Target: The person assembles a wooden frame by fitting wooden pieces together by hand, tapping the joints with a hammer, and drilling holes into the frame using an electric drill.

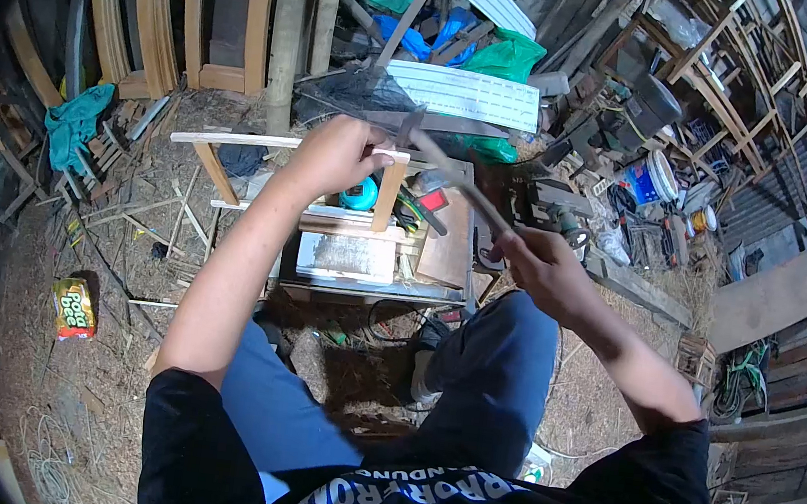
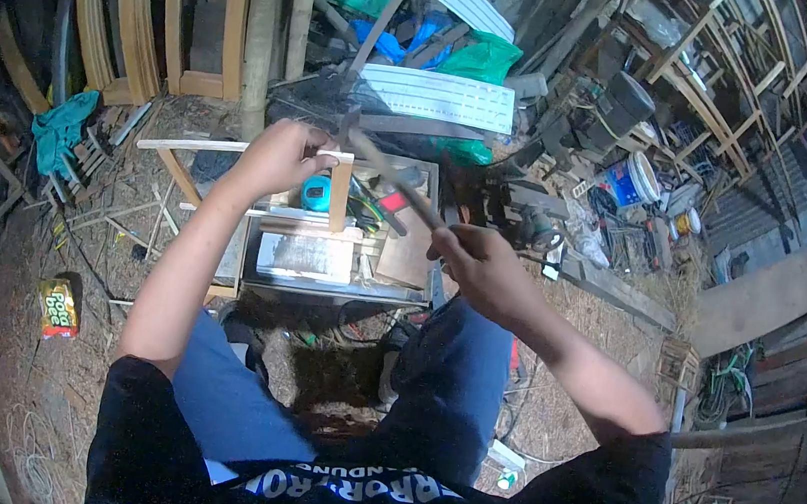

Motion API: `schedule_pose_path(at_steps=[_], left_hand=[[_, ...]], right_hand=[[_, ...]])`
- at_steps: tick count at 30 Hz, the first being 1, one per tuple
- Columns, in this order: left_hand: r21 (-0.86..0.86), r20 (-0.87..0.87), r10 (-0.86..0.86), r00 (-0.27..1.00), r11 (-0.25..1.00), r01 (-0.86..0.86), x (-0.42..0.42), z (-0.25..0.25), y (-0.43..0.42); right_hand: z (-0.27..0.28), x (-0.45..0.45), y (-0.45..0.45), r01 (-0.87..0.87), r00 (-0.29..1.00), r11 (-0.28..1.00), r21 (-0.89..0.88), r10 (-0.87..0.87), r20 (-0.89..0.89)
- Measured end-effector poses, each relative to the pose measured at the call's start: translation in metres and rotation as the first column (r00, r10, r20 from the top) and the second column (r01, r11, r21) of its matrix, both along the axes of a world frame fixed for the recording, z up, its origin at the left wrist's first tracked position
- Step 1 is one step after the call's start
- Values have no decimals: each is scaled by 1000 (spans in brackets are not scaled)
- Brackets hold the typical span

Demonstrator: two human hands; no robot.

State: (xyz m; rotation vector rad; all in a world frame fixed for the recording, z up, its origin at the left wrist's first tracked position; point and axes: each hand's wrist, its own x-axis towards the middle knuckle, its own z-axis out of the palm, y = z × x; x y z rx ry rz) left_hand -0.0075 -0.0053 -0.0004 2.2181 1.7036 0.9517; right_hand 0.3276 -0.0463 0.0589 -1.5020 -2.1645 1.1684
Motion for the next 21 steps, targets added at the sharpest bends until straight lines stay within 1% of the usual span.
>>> schedule_pose_path(at_steps=[1, 4, 5, 6, 8, 11, 13, 14, 15, 16, 18, 19, 21], left_hand=[[1, -9, -1, 1000, 1000, 1, 0, -1, -2], [57, 4, -49, 999, 997, 49, -4, -8, 2], [59, 2, -42, 999, 997, 42, -4, -10, 4], [63, 2, -33, 999, 997, 33, -3, -10, 4], [66, -5, -12, 1000, 998, 12, -3, -10, 5], [44, -4, 9, 1000, 999, -8, -1, -7, 0], [34, 12, -12, 1000, 999, 12, -1, -5, 0], [24, -9, 0, 1000, 1000, 0, 0, -5, 0], [18, -29, 14, 999, 1000, -14, 1, -5, 0], [14, -47, 31, 998, 999, -30, 2, -5, 0], [72, -38, 31, 999, 997, -28, 2, -6, 0], [96, -30, 33, 999, 995, -30, 2, -8, -1], [119, 9, -7, 1000, 993, 6, 1, -10, -1]], right_hand=[[-4, 0, 0, 5, 992, 1000, 21, -3, -127], [2, -8, -11, 42, 979, 988, 148, -11, -203], [-2, -6, -9, 15, 995, 993, 120, -3, -101], [-2, -4, -6, -25, 997, 997, 71, 20, 76], [5, -3, -1, -20, 995, 999, -29, 22, 93], [0, -5, -3, 25, 972, 995, 92, -3, -233], [-4, -7, -5, 27, 979, 986, 163, 7, -204], [-5, -8, -5, 29, 982, 979, 202, 10, -191], [-6, -4, -1, -14, 997, 996, 90, 21, -78], [-5, -3, -1, -21, 999, 997, 80, 25, -44], [-4, -3, -2, -40, 999, 998, 58, 38, 31], [0, -5, -3, 5, 1000, 999, 50, -4, -27], [7, -10, -6, 41, 983, 997, 65, -29, -183]])
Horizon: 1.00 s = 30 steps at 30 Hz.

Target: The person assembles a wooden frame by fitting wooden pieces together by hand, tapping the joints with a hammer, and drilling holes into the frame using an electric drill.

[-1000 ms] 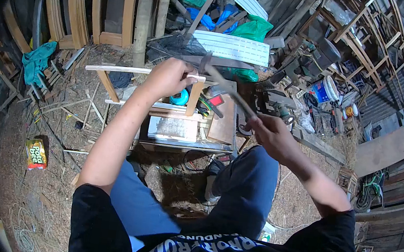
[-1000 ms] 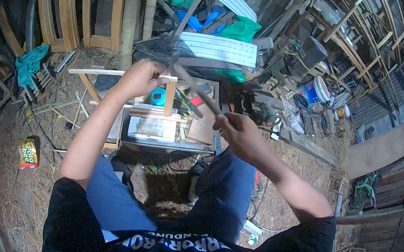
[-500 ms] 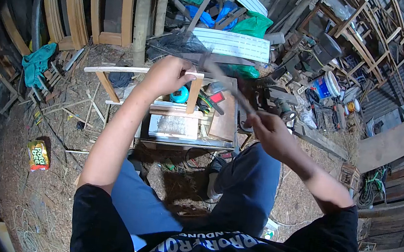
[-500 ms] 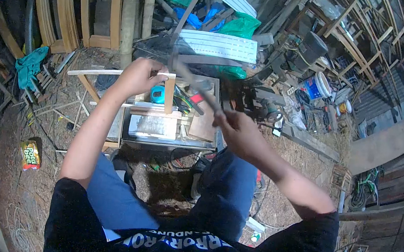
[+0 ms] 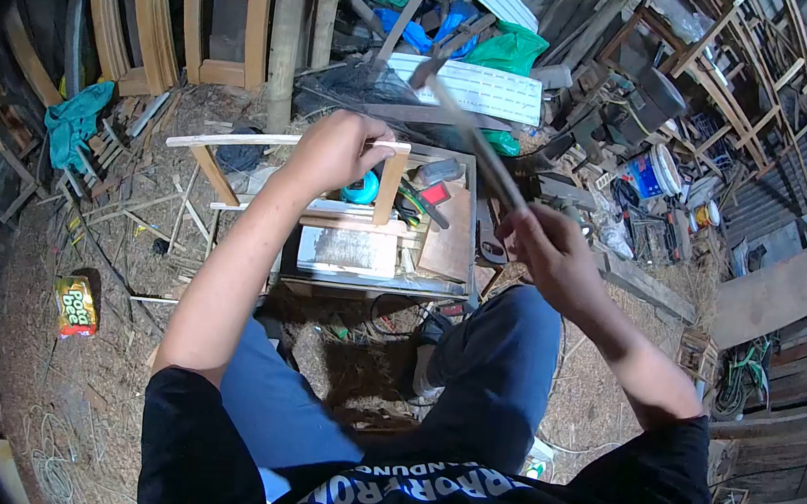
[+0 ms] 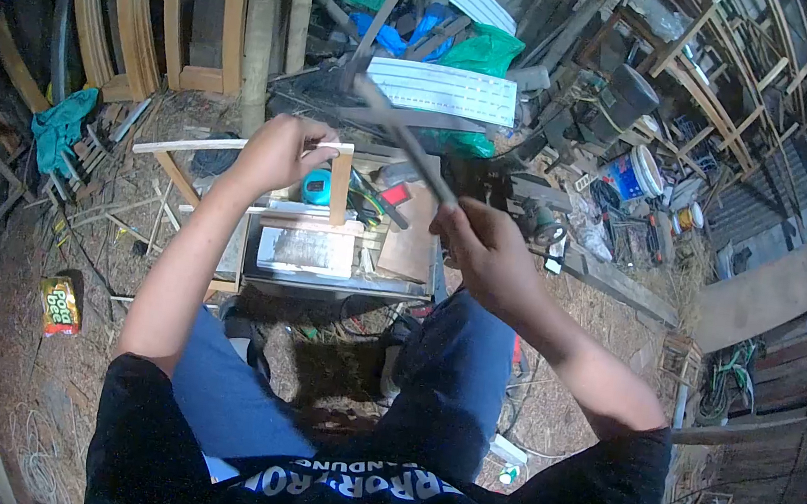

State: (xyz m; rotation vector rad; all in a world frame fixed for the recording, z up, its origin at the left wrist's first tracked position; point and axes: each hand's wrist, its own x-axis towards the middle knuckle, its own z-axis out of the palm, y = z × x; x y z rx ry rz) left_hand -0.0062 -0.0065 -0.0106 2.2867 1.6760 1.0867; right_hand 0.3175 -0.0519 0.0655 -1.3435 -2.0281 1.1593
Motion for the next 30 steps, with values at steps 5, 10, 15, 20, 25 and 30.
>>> schedule_pose_path(at_steps=[5, 10, 15, 20, 25, 30], left_hand=[[-72, -12, 23, 1000, 997, -24, 2, 3, 0], [-15, 36, -3, 999, 1000, 4, 0, 0, -1], [-102, -15, 33, 999, 994, -34, 1, 6, -2], [-120, 17, 44, 999, 992, -42, 3, 5, -4], [-116, -52, 52, 997, 992, -57, 3, 6, -1], [-36, 25, -1, 1000, 999, 2, 1, 0, -3]], right_hand=[[-5, 5, 7, -51, 951, 996, -70, 70, 301], [-10, 5, 10, -16, 999, 995, 101, 21, -47], [-12, 7, 11, -70, 971, 997, 24, 62, 231], [-2, 0, 4, -13, 1000, 998, 59, 13, 14], [-13, 5, 5, -74, 940, 997, -36, 82, 331], [-9, -1, 1, -7, 999, 997, 72, 10, -44]])
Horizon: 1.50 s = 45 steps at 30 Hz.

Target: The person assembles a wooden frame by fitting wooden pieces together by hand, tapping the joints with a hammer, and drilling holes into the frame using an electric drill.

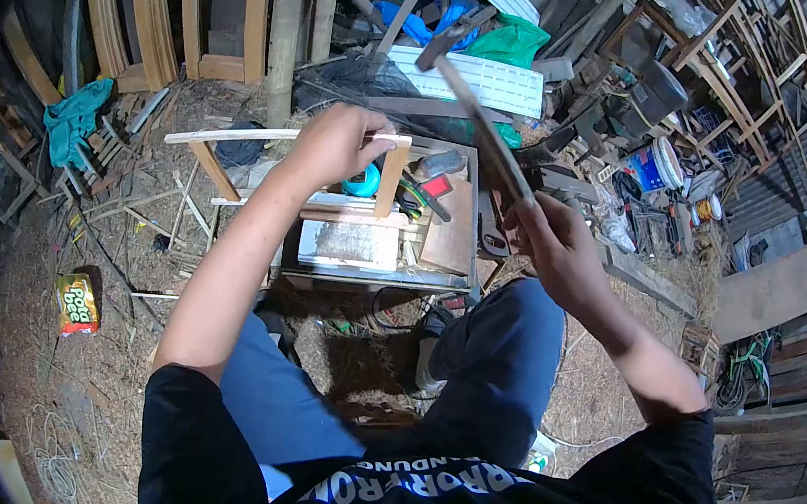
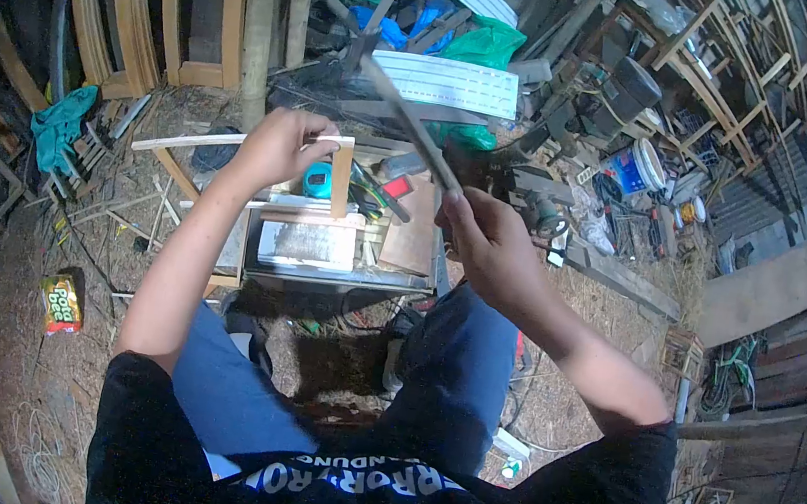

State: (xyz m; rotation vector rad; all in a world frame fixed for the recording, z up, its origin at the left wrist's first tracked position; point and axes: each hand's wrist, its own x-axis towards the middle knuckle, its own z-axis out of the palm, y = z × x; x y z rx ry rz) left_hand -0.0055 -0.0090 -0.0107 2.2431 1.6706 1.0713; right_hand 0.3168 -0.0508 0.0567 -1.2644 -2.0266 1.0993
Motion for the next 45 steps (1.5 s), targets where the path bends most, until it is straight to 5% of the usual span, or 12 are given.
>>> schedule_pose_path(at_steps=[5, 10, 13, 17, 22, 26, 29, 30, 33, 37, 42, 45], left_hand=[[-70, -49, 45, 998, 996, -49, 4, 7, 0], [-18, 23, -9, 1000, 1000, 9, 0, -2, 2], [-8, -30, 6, 1000, 1000, -6, 1, 1, 1], [-51, -21, 31, 999, 998, -32, 2, 3, 0], [17, -35, -1, 999, 1000, 2, 0, -2, 5], [-53, -4, 22, 1000, 998, -22, 1, 4, 0], [-38, -20, 16, 1000, 999, -17, 0, -3, 4], [-16, -41, 17, 999, 1000, -18, 0, 0, 4], [-47, -65, 49, 997, 998, -53, 2, 5, 1], [-90, -9, 33, 999, 995, -34, 4, 7, -2], [-90, -171, 83, 982, 991, -99, 7, 0, -2], [-58, -102, -4, 995, 998, -2, 4, -5, -1]], right_hand=[[7, 3, 2, -41, 928, 995, -91, 72, 365], [9, -4, -3, 18, 999, 997, 73, -20, 32], [2, 3, 2, -31, 916, 995, -96, 67, 396], [-1, 5, 6, -37, 994, 999, 5, 36, 102], [3, 1, 1, -54, 899, 995, -86, 86, 430], [3, 4, 6, -19, 996, 1000, -8, 20, 92], [-7, 3, 4, 7, 995, 997, 82, -16, 100], [-3, 6, 5, -20, 948, 999, -43, 33, 317], [15, 3, 6, -6, 953, 982, -191, 63, 296], [6, -1, 4, 20, 998, 999, 29, -21, 53], [21, 2, 5, -3, 929, 986, -168, 65, 364], [9, 6, 10, -25, 996, 1000, 18, 23, 85]])
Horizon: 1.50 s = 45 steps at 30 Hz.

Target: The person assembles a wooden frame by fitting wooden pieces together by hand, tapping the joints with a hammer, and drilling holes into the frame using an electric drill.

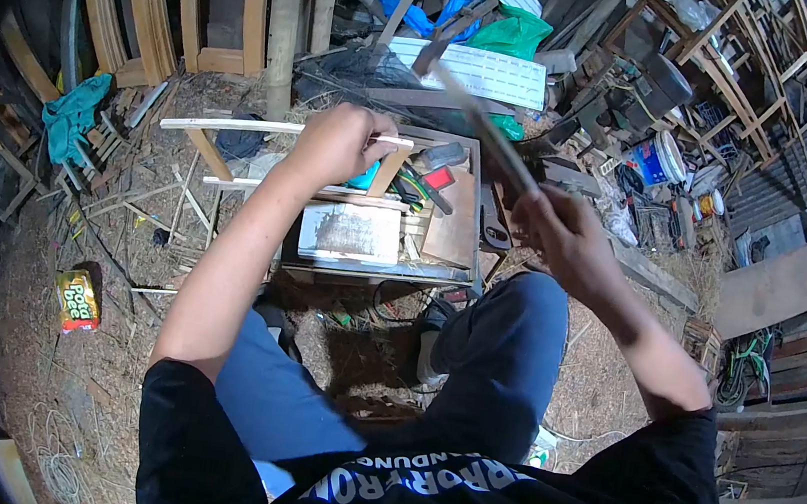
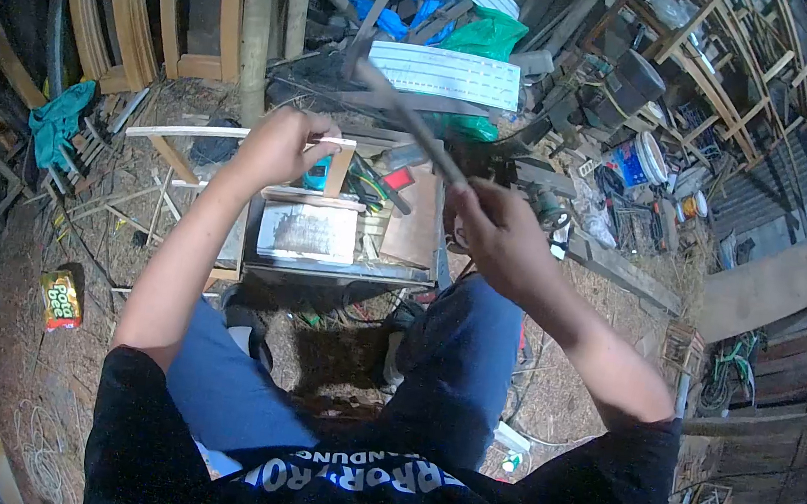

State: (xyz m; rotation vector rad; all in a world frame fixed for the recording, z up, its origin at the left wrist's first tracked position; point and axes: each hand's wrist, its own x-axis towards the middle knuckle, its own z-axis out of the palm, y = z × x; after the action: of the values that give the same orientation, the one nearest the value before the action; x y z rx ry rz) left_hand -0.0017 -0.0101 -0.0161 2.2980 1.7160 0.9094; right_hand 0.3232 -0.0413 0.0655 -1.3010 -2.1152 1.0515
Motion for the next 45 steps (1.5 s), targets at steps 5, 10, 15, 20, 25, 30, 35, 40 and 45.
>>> schedule_pose_path(at_steps=[5, 10, 15, 20, 25, 30, 35, 40, 45], left_hand=[[6, 19, 64, 998, 998, -64, -2, 9, -4], [-7, 55, 38, 998, 999, -37, -12, 15, -8], [2, 24, 23, 999, 1000, -23, -9, 18, -12], [-49, 39, 64, 997, 997, -62, -6, 26, -17], [82, 139, -12, 990, 997, 1, -8, 28, -19], [31, 62, -27, 998, 999, 25, -1, 28, -24], [78, 53, -60, 997, 995, 56, -2, 24, -23], [118, 159, -35, 987, 993, 17, -15, 28, -25], [122, 231, 34, 972, 991, -64, -25, 31, -27]], right_hand=[[-3, 9, 10, -22, 999, 1000, -19, 23, 29], [8, 2, 0, 20, 1000, 993, -115, -18, 17], [2, 3, -1, 12, 1000, 995, -100, -13, -13], [3, 0, -7, 15, 998, 992, -126, -22, -53], [-4, 3, -4, 21, 999, 994, -111, -25, -33], [0, 2, -6, 28, 999, 990, -138, -24, 31], [-10, 6, -1, 41, 999, 970, -238, -48, -22], [-105, -7, 56, 95, 992, 965, -243, -112, -58], [-225, -59, 121, -188, 978, 927, 324, 145, 153]])
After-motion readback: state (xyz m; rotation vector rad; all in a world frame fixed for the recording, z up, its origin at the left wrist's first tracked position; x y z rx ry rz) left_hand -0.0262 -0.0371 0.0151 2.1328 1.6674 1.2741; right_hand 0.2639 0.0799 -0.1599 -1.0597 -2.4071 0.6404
